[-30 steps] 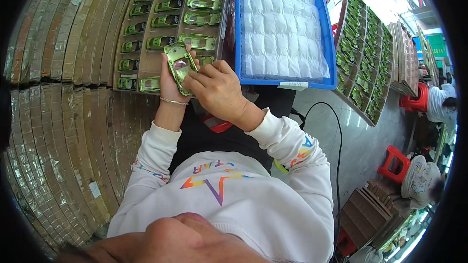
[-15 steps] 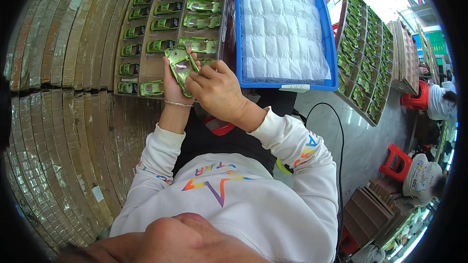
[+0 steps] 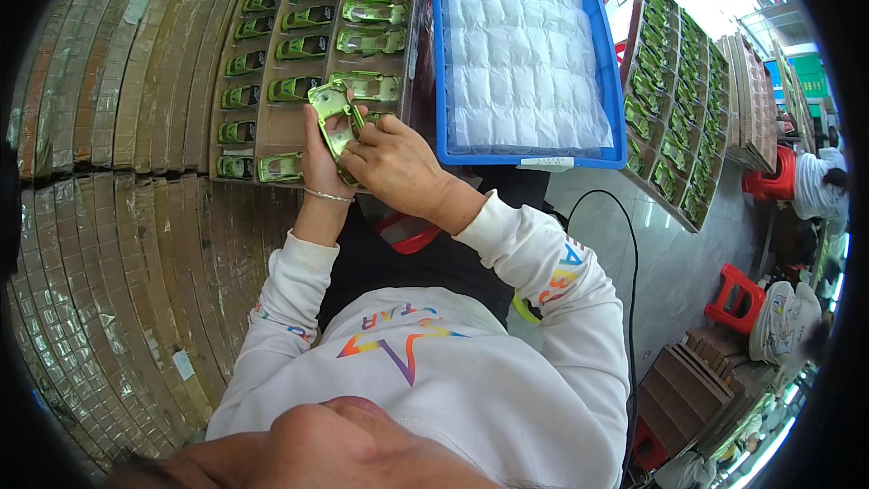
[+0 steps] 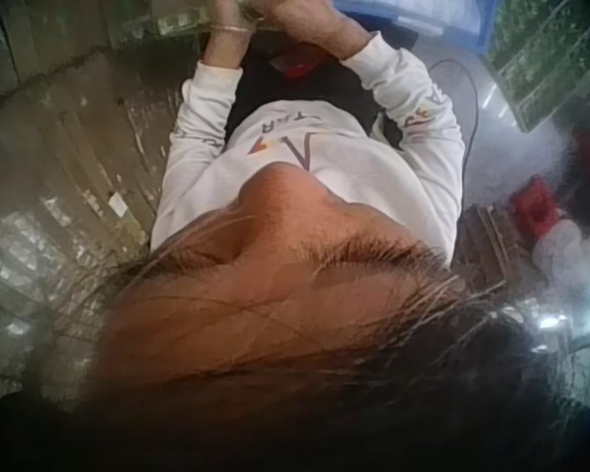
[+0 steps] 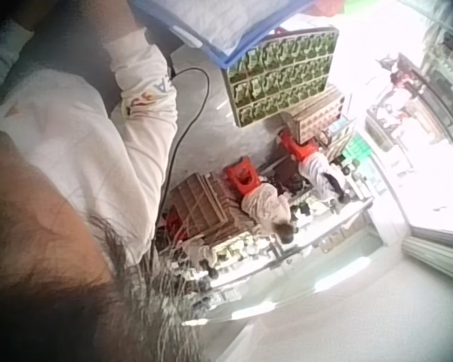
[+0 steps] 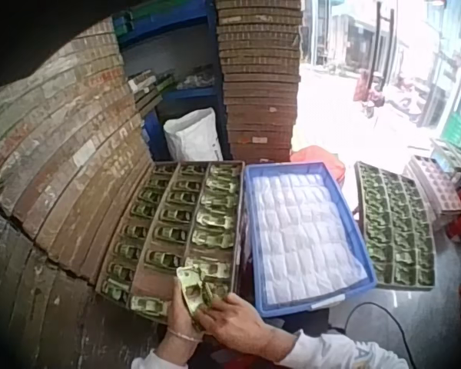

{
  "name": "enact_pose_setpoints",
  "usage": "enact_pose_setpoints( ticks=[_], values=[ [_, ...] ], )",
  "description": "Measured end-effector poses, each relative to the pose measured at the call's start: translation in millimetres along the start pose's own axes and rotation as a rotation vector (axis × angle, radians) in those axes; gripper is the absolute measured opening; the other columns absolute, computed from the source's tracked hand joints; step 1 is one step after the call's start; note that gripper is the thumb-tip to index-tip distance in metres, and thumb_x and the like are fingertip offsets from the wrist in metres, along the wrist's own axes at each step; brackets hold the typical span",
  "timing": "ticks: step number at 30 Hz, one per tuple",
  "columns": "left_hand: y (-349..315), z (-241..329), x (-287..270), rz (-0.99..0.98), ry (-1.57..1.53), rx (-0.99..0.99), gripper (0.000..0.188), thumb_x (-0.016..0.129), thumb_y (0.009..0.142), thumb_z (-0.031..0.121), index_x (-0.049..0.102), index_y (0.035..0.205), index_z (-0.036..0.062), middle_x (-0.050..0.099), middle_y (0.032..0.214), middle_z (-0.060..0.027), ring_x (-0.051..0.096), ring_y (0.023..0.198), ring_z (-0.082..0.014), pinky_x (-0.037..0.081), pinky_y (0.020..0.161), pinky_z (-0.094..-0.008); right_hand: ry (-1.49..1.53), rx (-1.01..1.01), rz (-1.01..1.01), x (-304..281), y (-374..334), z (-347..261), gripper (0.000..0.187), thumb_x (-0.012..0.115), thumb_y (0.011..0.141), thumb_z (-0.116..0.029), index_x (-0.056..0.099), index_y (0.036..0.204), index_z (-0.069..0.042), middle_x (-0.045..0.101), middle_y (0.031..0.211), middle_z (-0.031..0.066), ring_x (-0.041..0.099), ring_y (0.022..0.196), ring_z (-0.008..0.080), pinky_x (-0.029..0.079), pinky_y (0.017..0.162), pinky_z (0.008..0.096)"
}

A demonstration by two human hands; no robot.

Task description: The person assembles toy car frames by picking up plastic window inserts from a container, pressing them into the toy car bodies by hand, and placing the assembled frames back into the tray.

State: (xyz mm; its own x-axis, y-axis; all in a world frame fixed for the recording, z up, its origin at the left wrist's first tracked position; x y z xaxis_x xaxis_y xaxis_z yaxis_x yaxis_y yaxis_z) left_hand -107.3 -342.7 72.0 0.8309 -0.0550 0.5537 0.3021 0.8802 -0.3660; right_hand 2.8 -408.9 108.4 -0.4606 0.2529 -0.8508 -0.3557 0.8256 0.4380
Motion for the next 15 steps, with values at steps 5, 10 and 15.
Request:
enact_pose_setpoints(
  ticks=[5,10,15],
  values=[
    [7.2,-5.0,-13.9,-0.096,-0.075,-0.046,0.061,0.032,0.101,0.055,0.055,0.124,0.0042,0.065,0.101,-0.0095,0.062,0.089,-0.0179,0.051,0.082,-0.0319,-0.033,-0.022,-0.058,6.9,5.4,-0.9,0.023,0.065,0.071,-0.016,0.068,0.092,-0.01,0.069,0.093,-0.0012,0.058,0.086,0.0151,0.04,0.078,0.0296],
    [9.1,-5.7,-12.7,-0.072,-0.155,-0.113,0.058,0.034,0.101,0.055,0.057,0.122,0.0054,0.065,0.103,-0.0077,0.062,0.091,-0.018,0.051,0.083,-0.0327,-0.042,-0.042,-0.41,-11.2,25.3,1.2,0.025,0.066,0.071,-0.012,0.067,0.096,-0.011,0.068,0.095,-0.0005,0.059,0.092,0.0164,0.039,0.084,0.031],
    [14.6,-4.3,-22.7,-0.147,-0.168,-0.154,0.056,0.036,0.1,0.056,0.058,0.115,0.0073,0.066,0.102,-0.0072,0.064,0.089,-0.0179,0.052,0.083,-0.033,-0.058,-0.104,-0.401,-9.7,21.2,0.7,0.029,0.065,0.074,-0.011,0.066,0.103,-0.011,0.067,0.106,0.0029,0.057,0.109,0.0174,0.037,0.099,0.0341]
  ],
)
Point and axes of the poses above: each hand's wrist, its own y-axis towards the middle knuckle, its own x-axis out of the palm, z = x × y, the point moved 2 cm from there along y, towards the middle knuckle
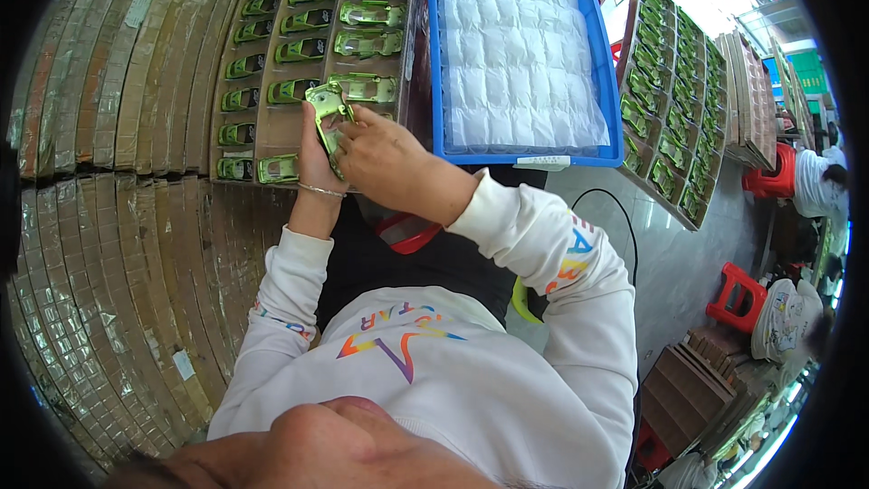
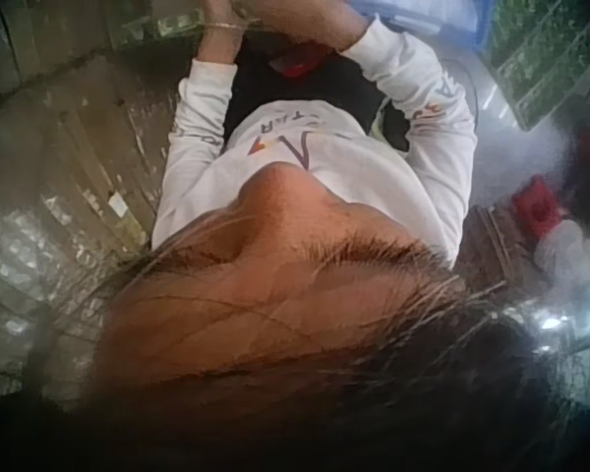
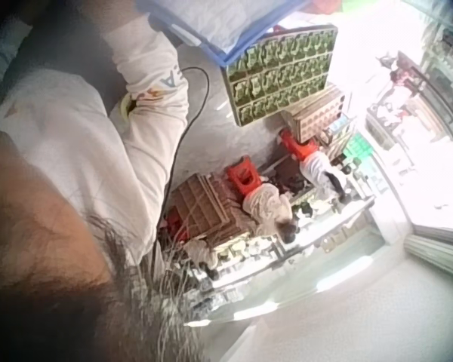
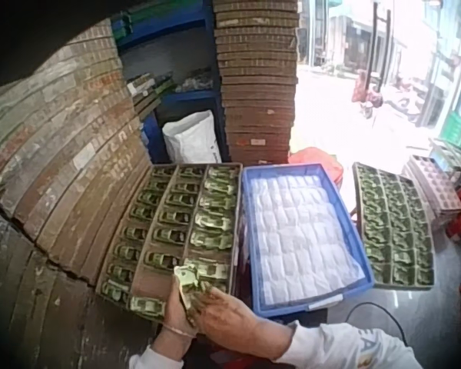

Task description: The person assembles toy car frames by picking up plastic window inserts from a container, pressing them into the toy car bodies by hand, and placing the assembled frames back into the tray.

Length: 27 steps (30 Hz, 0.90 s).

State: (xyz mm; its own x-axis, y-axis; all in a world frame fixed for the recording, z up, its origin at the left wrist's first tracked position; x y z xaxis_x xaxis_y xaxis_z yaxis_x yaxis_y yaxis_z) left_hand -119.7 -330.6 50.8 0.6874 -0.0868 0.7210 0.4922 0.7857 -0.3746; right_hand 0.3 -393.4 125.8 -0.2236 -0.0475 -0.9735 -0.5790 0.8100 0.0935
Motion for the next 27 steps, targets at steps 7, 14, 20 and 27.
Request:
enact_pose_setpoints(
  ticks=[7,14,20,27],
  values=[
    [0.3,10.1,-6.6,0.065,0.251,0.001,0.027,0.053,0.095,0.025,0.059,0.112,0.0059,0.066,0.106,-0.0073,0.065,0.09,-0.0173,0.054,0.073,-0.0288,0.113,0.114,0.227,16.6,-12.2,-0.8,0.039,0.066,0.074,-0.008,0.066,0.113,-0.012,0.059,0.127,0.002,0.045,0.13,0.0228,0.023,0.116,0.0446],
    [10.6,25.9,-51.7,0.056,0.796,0.155,0.054,0.044,0.082,-0.009,0.044,0.135,0.0028,0.064,0.111,-0.0074,0.064,0.094,-0.0188,0.054,0.08,-0.0322,0.23,0.204,0.311,22.4,-48.0,13.1,0.035,0.063,0.075,-0.003,0.069,0.108,-0.011,0.057,0.133,0.003,0.05,0.123,0.0243,0.03,0.111,0.0484],
    [3.6,32.1,-37.9,0.215,0.994,0.022,0.056,0.044,0.086,-0.009,0.04,0.14,0.0055,0.064,0.113,-0.0087,0.064,0.093,-0.0159,0.058,0.066,-0.0282,0.51,0.395,0.345,42.1,-50.8,21.4,0.032,0.064,0.082,-0.008,0.066,0.114,-0.006,0.068,0.112,0.008,0.065,0.094,0.0299,0.048,0.093,0.0415],
    [5.9,20.8,-58.7,0.112,1.075,0.213,0.056,0.057,0.081,-0.005,0.043,0.135,0.002,0.064,0.11,-0.0111,0.063,0.088,-0.0143,0.054,0.064,-0.0279,1.308,0.782,0.442,86.2,-1.9,11.2,0.036,0.064,0.089,-0.01,0.058,0.121,0.005,0.071,0.097,0.0154,0.068,0.089,0.014,0.053,0.078,0.0276]
  ],
)
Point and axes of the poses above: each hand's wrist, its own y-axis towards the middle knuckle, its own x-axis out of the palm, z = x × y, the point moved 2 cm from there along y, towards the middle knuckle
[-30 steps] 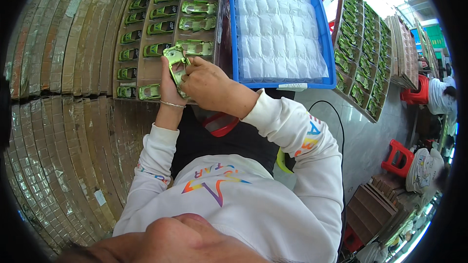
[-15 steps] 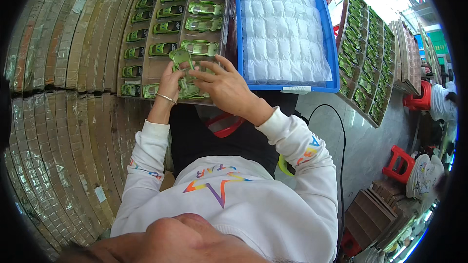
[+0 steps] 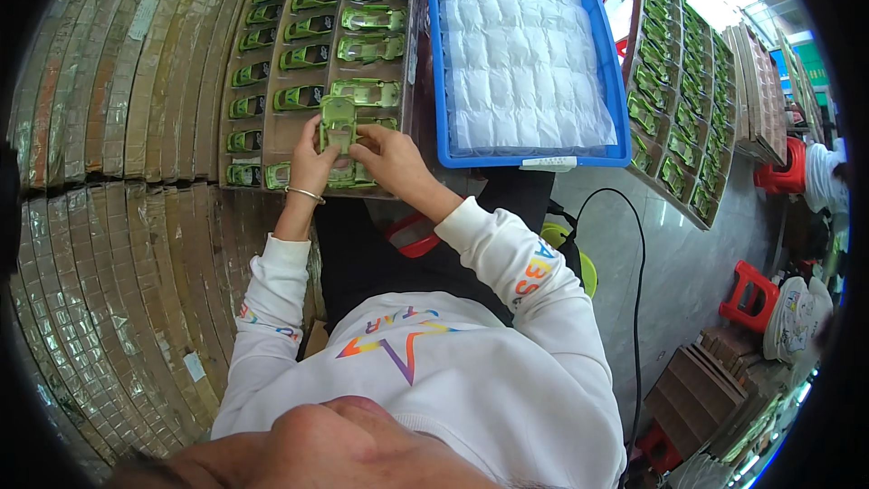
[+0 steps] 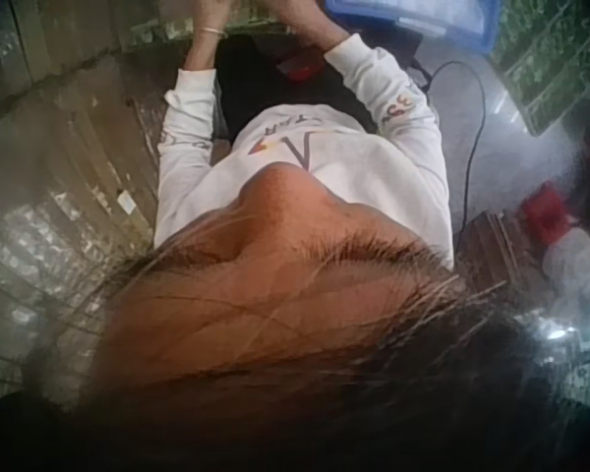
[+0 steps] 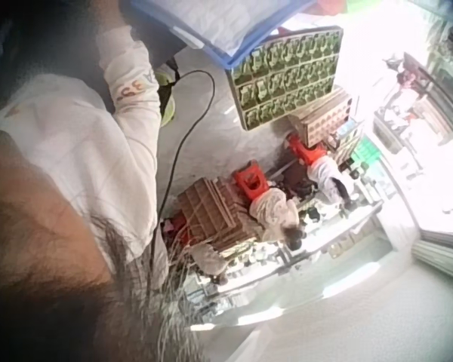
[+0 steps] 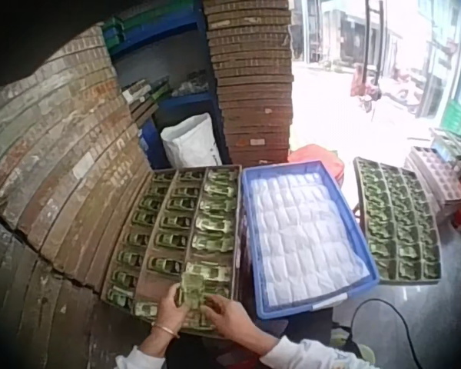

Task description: The person assembles toy car frames by picking up plastic window inserts from a container, pressing them into the toy car bodies by hand, and placing the assembled frames back into the tray.

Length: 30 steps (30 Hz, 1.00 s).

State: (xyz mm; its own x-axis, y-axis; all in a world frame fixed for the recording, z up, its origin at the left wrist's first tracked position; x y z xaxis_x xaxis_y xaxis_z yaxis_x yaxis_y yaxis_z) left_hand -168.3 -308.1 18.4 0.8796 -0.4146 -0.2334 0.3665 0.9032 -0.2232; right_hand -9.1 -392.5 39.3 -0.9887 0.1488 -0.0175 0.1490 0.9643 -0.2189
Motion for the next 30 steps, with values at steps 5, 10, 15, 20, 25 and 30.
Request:
enact_pose_setpoints(
  ticks=[5,10,15,20,25,30],
  values=[
    [-6.3,17.6,-12.9,0.061,0.038,-0.044,0.044,0.055,0.082,-0.005,0.054,0.125,0.004,0.066,0.098,-0.0076,0.062,0.082,-0.0124,0.052,0.066,-0.026,0.007,-0.11,0.018,24.9,-6.1,-4.5,0.034,0.061,0.086,-0.009,0.06,0.118,-0.001,0.07,0.091,0.0187,0.071,0.085,0.0289,0.054,0.071,0.036],
    [13.2,7.3,-17.9,0.057,0.23,0.019,0.043,0.056,0.082,-0.004,0.055,0.124,0.0067,0.066,0.103,-0.0113,0.065,0.089,-0.0216,0.054,0.072,-0.0318,0.107,-0.107,0.013,33.7,-2.8,10.9,0.039,0.059,0.085,-0.006,0.057,0.124,-0.002,0.07,0.099,0.0184,0.07,0.09,0.0303,0.054,0.074,0.0369],
    [55.1,-19.3,-80.6,0.043,0.634,0.23,0.042,0.053,0.082,-0.003,0.062,0.12,0.0111,0.065,0.114,-0.0168,0.062,0.106,-0.0329,0.048,0.089,-0.0376,-0.175,-0.236,-0.133,14.0,3.1,-5.6,0.043,0.063,0.089,-0.009,0.054,0.131,-0.002,0.069,0.112,0.0127,0.066,0.086,0.0165,0.053,0.078,0.031],
    [80.2,-36.6,-109.3,-0.063,0.989,0.28,0.044,0.051,0.076,-0.009,0.067,0.11,0.0145,0.061,0.106,-0.0108,0.057,0.105,-0.0318,0.046,0.088,-0.0418,0.14,-0.054,0.073,-93.2,-2.6,19.0,0.025,0.062,0.09,-0.011,0.066,0.112,0.001,0.072,0.088,0.0084,0.066,0.074,0.0136,0.053,0.069,0.0295],
    [90.3,-45.9,-92.2,-0.142,1.239,0.355,0.036,0.052,0.077,-0.01,0.069,0.099,0.0128,0.059,0.098,-0.0091,0.058,0.099,-0.0299,0.047,0.083,-0.0422,-0.295,-0.032,0.497,-240.6,-33.7,65.0,0.019,0.063,0.087,-0.004,0.07,0.104,0.0,0.071,0.087,0.0066,0.064,0.075,0.0117,0.052,0.068,0.0261],
    [76.6,-30.3,-81.6,-0.064,1.114,0.307,0.035,0.056,0.075,-0.01,0.066,0.102,0.0108,0.057,0.101,-0.0095,0.058,0.1,-0.0311,0.049,0.084,-0.0406,-0.732,-0.004,0.68,-291.9,-51.4,73.9,0.018,0.067,0.082,-0.007,0.072,0.1,-0.004,0.071,0.087,0.0114,0.066,0.073,0.0188,0.052,0.068,0.0308]
  ],
)
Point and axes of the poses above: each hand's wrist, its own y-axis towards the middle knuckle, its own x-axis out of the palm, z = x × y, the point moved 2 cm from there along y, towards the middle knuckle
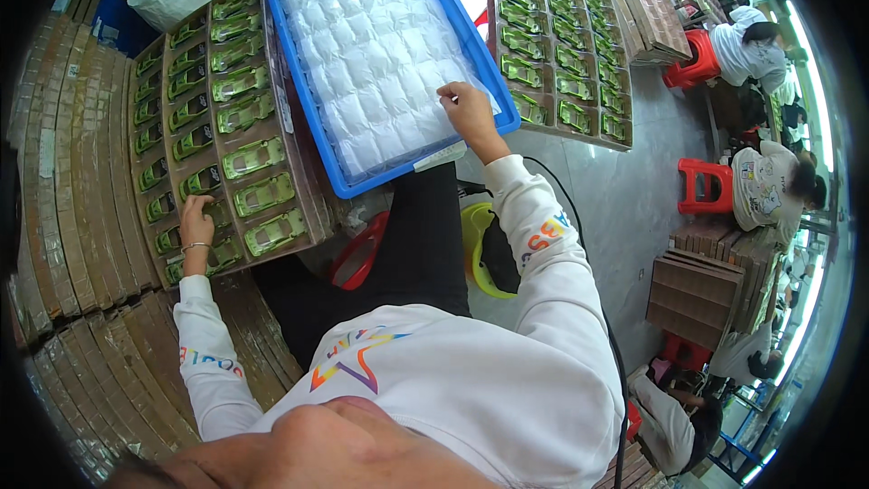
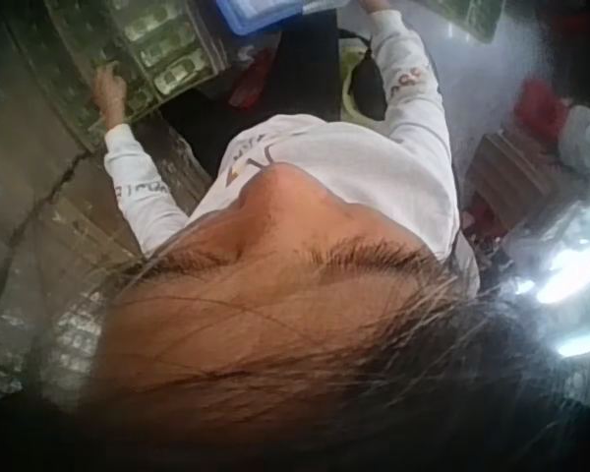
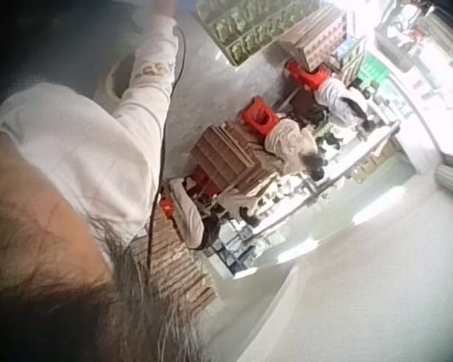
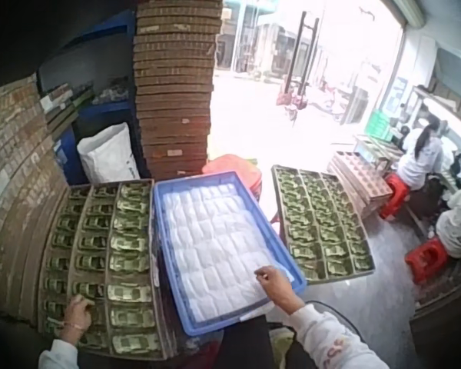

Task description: The person assembles toy car frames by picking up plastic window inserts from a container, pressing them into the toy car bodies by hand, and placing the assembled frames back into the tray.

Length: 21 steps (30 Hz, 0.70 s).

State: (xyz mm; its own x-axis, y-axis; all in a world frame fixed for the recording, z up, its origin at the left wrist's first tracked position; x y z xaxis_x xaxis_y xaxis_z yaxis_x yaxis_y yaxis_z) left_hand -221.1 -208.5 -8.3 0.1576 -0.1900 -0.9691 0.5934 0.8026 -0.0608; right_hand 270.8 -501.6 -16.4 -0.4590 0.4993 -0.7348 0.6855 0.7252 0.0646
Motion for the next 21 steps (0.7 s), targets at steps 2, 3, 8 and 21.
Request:
enact_pose_setpoints(
  ticks=[2,3,8,21],
  values=[
    [6.3,-1.9,-6.5,0.003,-0.062,-0.03,0.037,0.056,0.076,-0.009,0.065,0.105,0.0109,0.057,0.106,-0.0094,0.057,0.101,-0.0315,0.049,0.085,-0.0403,-0.086,-0.016,0.038,1.8,-1.0,1.6,0.018,0.068,0.08,-0.01,0.072,0.097,-0.007,0.069,0.09,0.0106,0.066,0.078,0.0248,0.052,0.071,0.0348],
    [9.1,-4.8,-9.4,0.011,-0.124,-0.063,0.038,0.056,0.076,-0.008,0.064,0.108,0.0109,0.057,0.11,-0.0093,0.057,0.102,-0.0318,0.05,0.086,-0.0401,-0.161,-0.02,0.0,5.9,-1.3,-1.1,0.017,0.069,0.08,-0.012,0.072,0.095,-0.008,0.067,0.09,0.0093,0.066,0.08,0.0264,0.052,0.072,0.0364],
    [35.9,-1.6,-8.6,0.064,0.008,0.032,0.039,0.065,0.078,0.001,0.062,0.115,0.0121,0.057,0.122,-0.0058,0.054,0.111,-0.0294,0.048,0.091,-0.0401,-0.394,-0.088,-0.089,12.1,0.0,-16.6,0.012,0.071,0.078,-0.019,0.072,0.087,-0.011,0.065,0.089,0.009,0.064,0.089,0.0323,0.051,0.077,0.0434],
    [57.6,5.6,-34.7,-0.123,0.207,0.212,0.038,0.08,0.069,0.009,0.055,0.097,0.0082,0.055,0.101,-0.0087,0.056,0.101,-0.03,0.047,0.084,-0.0402,-0.296,-0.004,0.252,-10.0,41.3,34.4,0.017,0.066,0.083,-0.015,0.068,0.098,-0.006,0.066,0.096,0.0143,0.066,0.088,0.0321,0.051,0.078,0.0436]
  ],
)
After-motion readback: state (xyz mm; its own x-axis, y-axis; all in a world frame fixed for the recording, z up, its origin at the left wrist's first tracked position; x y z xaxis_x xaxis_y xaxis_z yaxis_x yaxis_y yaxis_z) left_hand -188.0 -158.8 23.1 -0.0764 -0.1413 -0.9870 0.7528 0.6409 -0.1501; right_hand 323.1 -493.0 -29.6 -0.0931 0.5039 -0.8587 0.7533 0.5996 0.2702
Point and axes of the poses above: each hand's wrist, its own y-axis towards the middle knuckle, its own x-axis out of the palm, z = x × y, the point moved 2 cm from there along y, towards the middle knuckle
